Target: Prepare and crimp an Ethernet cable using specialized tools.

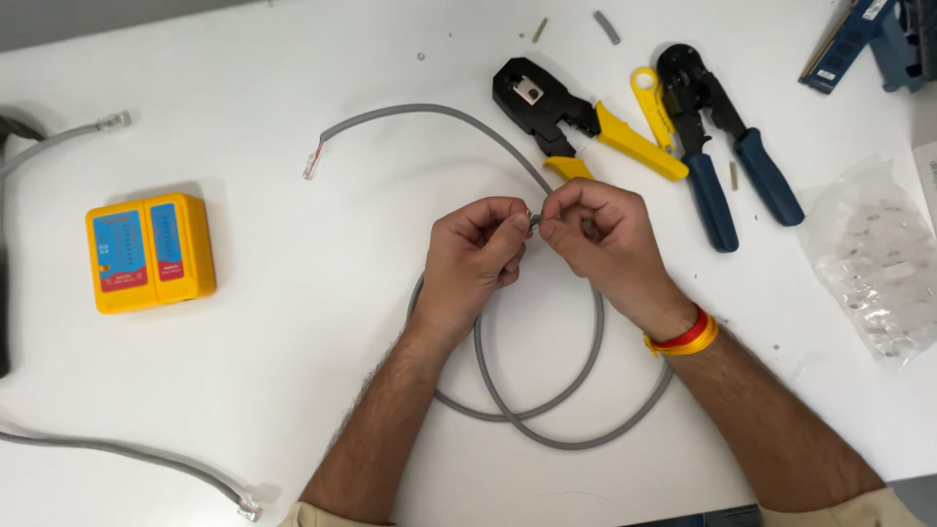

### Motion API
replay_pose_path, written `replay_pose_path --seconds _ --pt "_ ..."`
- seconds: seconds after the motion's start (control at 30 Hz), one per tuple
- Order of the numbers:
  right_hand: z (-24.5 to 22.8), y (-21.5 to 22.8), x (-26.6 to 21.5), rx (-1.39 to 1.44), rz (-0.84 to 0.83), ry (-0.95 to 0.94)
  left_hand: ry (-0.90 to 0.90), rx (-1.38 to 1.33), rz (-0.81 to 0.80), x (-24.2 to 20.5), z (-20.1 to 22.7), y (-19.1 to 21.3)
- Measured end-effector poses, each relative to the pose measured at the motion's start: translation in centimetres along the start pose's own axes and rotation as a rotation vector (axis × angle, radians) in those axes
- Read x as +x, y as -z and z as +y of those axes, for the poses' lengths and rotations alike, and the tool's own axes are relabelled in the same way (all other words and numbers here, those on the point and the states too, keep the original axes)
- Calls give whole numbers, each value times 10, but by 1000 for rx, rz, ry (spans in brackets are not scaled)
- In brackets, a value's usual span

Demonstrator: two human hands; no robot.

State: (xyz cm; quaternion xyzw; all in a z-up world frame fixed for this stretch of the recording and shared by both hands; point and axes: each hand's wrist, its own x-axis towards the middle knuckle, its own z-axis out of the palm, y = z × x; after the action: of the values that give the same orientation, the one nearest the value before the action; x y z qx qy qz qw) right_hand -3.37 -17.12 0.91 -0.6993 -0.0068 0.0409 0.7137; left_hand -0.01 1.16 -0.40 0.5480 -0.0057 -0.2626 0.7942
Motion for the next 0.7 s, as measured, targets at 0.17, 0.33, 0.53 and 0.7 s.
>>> replay_pose_path --seconds 0.17,0.33,0.53,0.7 --pt "0 -1 -1 5 -5 -3 13 3 1 -1 4 0" --pt "-2 -1 -1 19 -7 12 21 2 -2 -1 4 0" --pt "-4 -1 0 -3 11 -3 22 -30 -16 0 5 2" --pt "2 1 0 65 6 8 -22 -94 -41 1 1 6"
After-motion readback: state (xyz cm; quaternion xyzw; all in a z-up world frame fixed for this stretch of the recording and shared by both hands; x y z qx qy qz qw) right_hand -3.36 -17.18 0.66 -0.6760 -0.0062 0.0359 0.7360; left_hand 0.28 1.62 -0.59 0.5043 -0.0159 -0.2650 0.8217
